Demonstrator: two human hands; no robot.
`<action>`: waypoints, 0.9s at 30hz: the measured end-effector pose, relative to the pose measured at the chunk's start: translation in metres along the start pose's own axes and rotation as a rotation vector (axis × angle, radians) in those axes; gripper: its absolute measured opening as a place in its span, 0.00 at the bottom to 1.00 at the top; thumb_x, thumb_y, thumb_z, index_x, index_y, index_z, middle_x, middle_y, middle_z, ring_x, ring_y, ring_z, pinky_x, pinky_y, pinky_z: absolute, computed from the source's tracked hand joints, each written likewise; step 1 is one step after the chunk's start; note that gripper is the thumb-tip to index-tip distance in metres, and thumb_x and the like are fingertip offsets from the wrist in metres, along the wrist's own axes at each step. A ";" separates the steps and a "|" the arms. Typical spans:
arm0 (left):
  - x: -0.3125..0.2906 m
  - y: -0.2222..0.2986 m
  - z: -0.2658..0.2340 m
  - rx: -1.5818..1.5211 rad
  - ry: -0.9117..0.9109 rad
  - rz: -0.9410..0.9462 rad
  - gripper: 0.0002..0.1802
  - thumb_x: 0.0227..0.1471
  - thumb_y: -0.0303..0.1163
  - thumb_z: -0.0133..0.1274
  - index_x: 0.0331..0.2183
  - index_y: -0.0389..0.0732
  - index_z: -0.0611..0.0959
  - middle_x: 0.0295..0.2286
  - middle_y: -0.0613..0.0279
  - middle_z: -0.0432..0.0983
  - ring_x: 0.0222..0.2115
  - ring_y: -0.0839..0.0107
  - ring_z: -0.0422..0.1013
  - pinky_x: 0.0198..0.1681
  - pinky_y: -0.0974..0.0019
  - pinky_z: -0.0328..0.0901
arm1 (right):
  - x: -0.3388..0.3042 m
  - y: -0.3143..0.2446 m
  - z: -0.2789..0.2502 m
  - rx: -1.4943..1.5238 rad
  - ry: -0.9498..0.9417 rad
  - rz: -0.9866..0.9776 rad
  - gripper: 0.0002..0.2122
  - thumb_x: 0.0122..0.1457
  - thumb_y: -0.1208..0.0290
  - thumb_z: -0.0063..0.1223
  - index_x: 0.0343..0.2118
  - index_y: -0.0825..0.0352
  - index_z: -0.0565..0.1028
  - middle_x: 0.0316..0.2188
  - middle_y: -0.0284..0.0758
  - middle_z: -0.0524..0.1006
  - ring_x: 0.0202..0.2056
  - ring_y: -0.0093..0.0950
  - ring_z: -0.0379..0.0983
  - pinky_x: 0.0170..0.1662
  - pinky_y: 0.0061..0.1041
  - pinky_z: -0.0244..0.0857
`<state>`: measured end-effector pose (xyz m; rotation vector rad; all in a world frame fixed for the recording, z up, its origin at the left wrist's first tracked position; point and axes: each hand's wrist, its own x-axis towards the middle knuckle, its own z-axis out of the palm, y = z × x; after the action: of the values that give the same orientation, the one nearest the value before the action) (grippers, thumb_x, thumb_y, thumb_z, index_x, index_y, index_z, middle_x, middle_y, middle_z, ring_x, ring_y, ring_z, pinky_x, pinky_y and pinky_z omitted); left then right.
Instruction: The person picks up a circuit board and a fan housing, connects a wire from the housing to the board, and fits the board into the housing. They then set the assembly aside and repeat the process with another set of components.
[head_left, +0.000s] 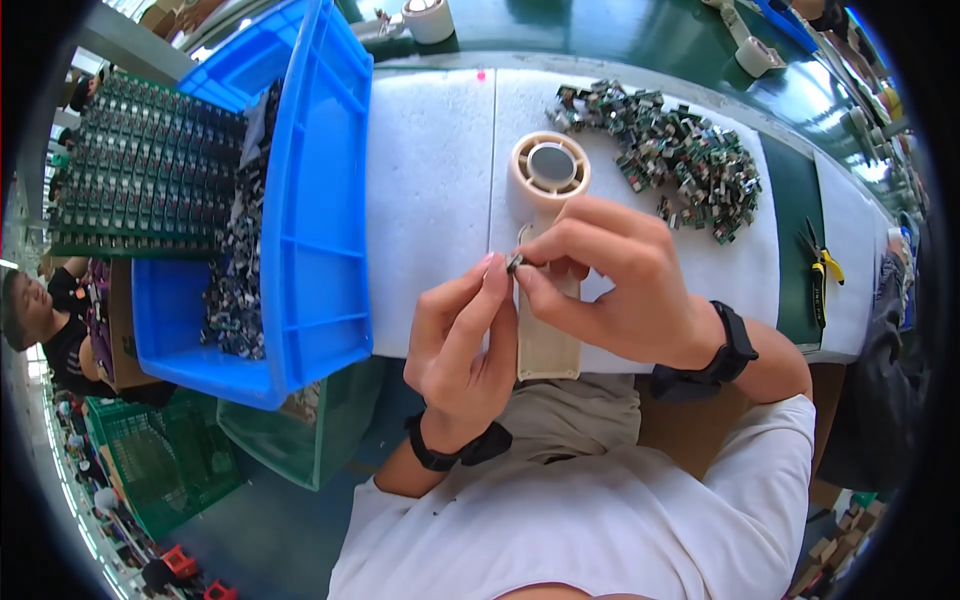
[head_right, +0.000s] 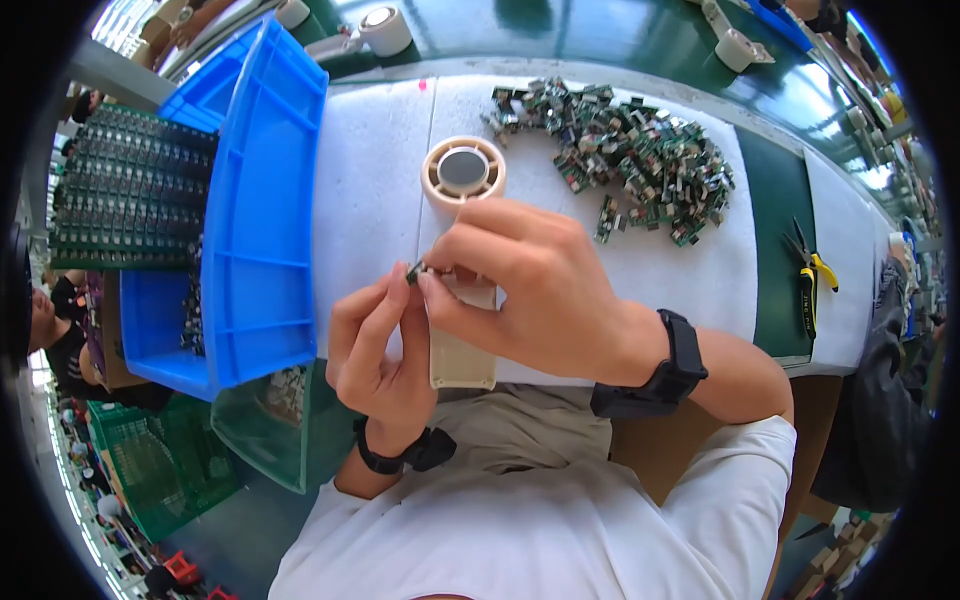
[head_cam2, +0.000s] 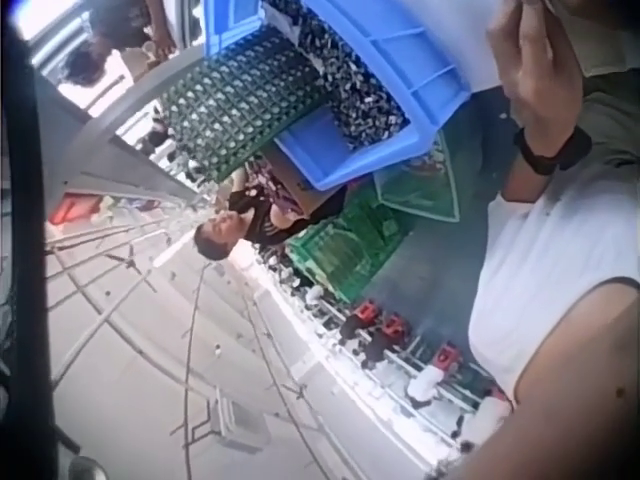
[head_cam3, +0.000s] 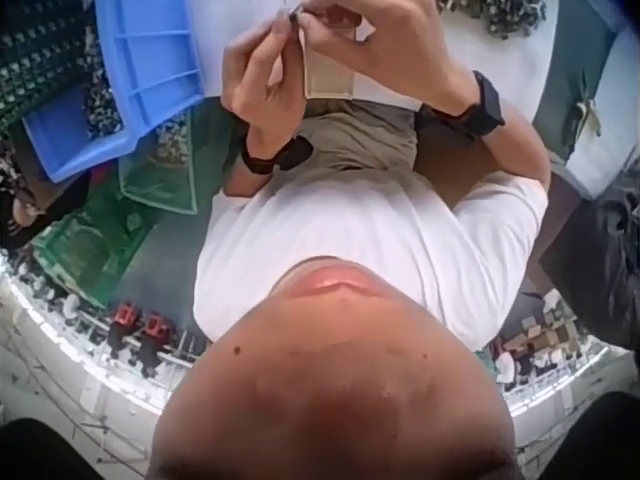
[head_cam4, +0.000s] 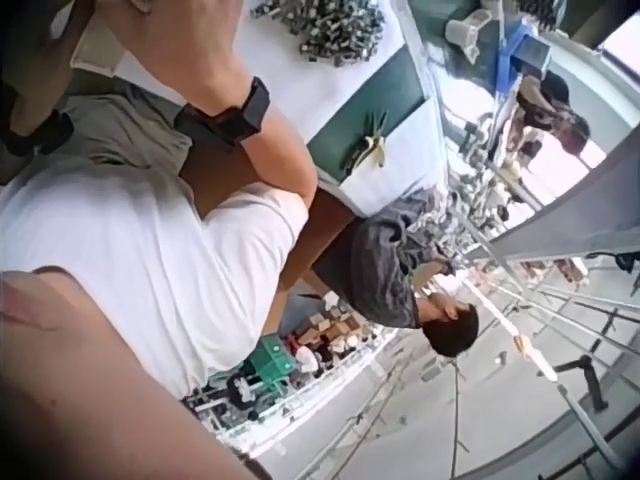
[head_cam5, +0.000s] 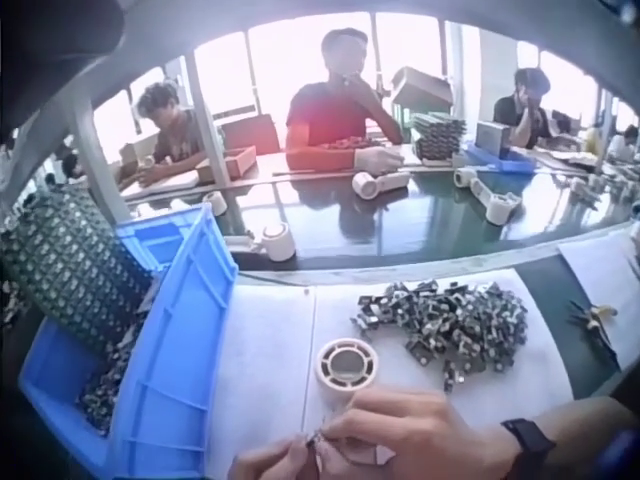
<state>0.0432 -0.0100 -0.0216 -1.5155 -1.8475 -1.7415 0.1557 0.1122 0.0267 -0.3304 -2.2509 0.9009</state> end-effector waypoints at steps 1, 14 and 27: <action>0.001 0.000 0.002 0.000 0.007 0.021 0.21 0.45 0.10 0.62 0.44 0.33 0.86 0.38 0.51 0.79 0.35 0.63 0.79 0.37 0.69 0.75 | 0.000 0.000 0.000 -0.003 0.006 -0.001 0.04 0.51 0.81 0.64 0.29 0.69 0.79 0.24 0.30 0.73 0.22 0.20 0.71 0.24 0.19 0.65; 0.001 -0.003 0.004 0.068 0.027 0.026 0.20 0.46 0.11 0.62 0.44 0.34 0.86 0.36 0.51 0.79 0.33 0.63 0.79 0.36 0.71 0.74 | 0.002 -0.001 -0.002 -0.059 -0.039 0.028 0.05 0.53 0.78 0.65 0.32 0.69 0.81 0.24 0.29 0.73 0.23 0.16 0.70 0.25 0.15 0.62; 0.009 -0.017 -0.008 -0.491 -0.004 -0.414 0.19 0.51 0.17 0.62 0.46 0.37 0.84 0.38 0.57 0.80 0.35 0.72 0.79 0.40 0.72 0.74 | 0.064 0.022 -0.045 -0.250 -0.449 0.176 0.18 0.58 0.61 0.65 0.48 0.65 0.79 0.35 0.32 0.79 0.33 0.20 0.72 0.35 0.20 0.66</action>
<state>0.0225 -0.0076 -0.0234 -1.3326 -1.9339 -2.5345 0.1386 0.1806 0.0671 -0.4846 -2.7955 0.8458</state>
